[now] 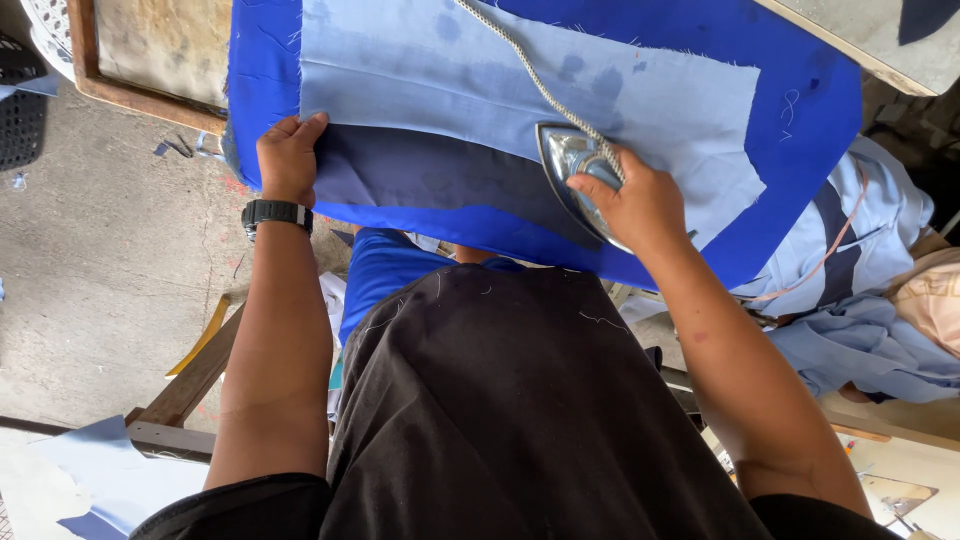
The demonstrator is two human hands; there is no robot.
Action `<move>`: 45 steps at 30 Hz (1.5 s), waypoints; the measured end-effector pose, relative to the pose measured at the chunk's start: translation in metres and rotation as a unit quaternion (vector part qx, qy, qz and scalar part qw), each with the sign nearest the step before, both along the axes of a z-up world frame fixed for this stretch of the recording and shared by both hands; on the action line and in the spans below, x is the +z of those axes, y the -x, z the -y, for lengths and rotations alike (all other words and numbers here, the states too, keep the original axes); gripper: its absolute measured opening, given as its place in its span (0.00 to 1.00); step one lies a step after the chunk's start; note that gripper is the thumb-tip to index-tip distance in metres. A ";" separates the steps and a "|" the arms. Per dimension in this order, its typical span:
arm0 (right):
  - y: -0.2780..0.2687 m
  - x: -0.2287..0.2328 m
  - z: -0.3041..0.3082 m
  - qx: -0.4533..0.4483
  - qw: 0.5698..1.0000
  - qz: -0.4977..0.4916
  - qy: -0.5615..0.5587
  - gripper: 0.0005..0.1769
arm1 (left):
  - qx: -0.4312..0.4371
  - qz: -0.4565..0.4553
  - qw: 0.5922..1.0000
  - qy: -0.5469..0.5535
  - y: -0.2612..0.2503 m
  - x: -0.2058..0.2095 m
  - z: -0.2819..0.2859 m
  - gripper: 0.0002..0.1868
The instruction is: The person irons a piece of light blue fabric on a blue-covered ironing board. They repeatedly spray the fabric with water from a spray bottle and use an electric iron to press it flat, adjusting the fabric position between passes.
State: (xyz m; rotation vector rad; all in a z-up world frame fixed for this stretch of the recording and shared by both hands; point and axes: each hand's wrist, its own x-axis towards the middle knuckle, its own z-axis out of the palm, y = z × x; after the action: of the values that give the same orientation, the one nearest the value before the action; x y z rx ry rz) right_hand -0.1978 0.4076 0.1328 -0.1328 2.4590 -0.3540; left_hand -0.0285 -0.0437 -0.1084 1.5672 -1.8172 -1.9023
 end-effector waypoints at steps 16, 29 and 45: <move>-0.051 0.063 -0.094 -0.124 0.991 0.001 0.058 0.24 | -0.053 0.012 0.998 0.007 0.004 0.008 -0.004 0.07; -0.062 0.004 -0.026 0.084 0.994 -0.063 0.007 0.37 | -0.041 0.013 0.997 0.057 0.004 0.014 -0.012 0.09; -0.034 -0.015 0.022 0.140 0.987 -0.078 0.019 0.40 | -0.018 0.020 0.997 0.068 0.004 0.010 -0.022 0.09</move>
State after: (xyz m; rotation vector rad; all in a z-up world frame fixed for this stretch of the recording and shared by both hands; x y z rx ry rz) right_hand -0.1642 0.3851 0.1178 -0.5348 2.5426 -0.2764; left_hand -0.0325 -0.0220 -0.0982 1.5490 -1.9595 -1.7318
